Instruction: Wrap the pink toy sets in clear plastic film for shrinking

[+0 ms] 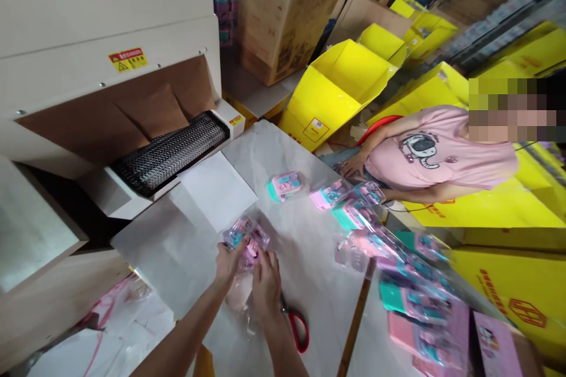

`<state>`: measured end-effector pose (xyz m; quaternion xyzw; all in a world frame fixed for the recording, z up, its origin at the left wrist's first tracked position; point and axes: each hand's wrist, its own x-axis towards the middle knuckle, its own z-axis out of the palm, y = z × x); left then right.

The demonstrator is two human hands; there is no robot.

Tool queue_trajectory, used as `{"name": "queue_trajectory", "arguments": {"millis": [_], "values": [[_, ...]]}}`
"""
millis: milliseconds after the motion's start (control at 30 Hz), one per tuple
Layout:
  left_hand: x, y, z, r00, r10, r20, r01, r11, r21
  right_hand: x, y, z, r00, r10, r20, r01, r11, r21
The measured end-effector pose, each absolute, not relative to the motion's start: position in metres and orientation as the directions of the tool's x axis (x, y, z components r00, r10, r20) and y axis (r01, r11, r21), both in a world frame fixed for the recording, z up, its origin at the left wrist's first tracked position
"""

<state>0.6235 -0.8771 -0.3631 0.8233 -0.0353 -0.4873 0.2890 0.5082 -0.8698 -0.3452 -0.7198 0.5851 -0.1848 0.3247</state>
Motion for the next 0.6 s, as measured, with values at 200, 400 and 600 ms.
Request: {"name": "queue_trajectory", "arguments": {"millis": [200, 400, 600], "values": [[0.629, -0.88, -0.367, 0.516, -0.298, -0.803, 0.244, -0.848, 0.471, 0.509, -0.87, -0.351, 0.249, -0.963, -0.101, -0.716, -0.112, -0.689], [0.632, -0.883, -0.369, 0.504, -0.298, -0.811, 0.289, -0.826, 0.483, 0.513, -0.869, -0.358, 0.238, -0.968, -0.079, -0.724, -0.123, -0.679], [0.633, -0.884, -0.366, 0.498, -0.289, -0.818, 0.249, -0.856, 0.454, 0.516, -0.869, -0.362, 0.208, -0.974, -0.092, -0.722, -0.089, -0.686]]}}
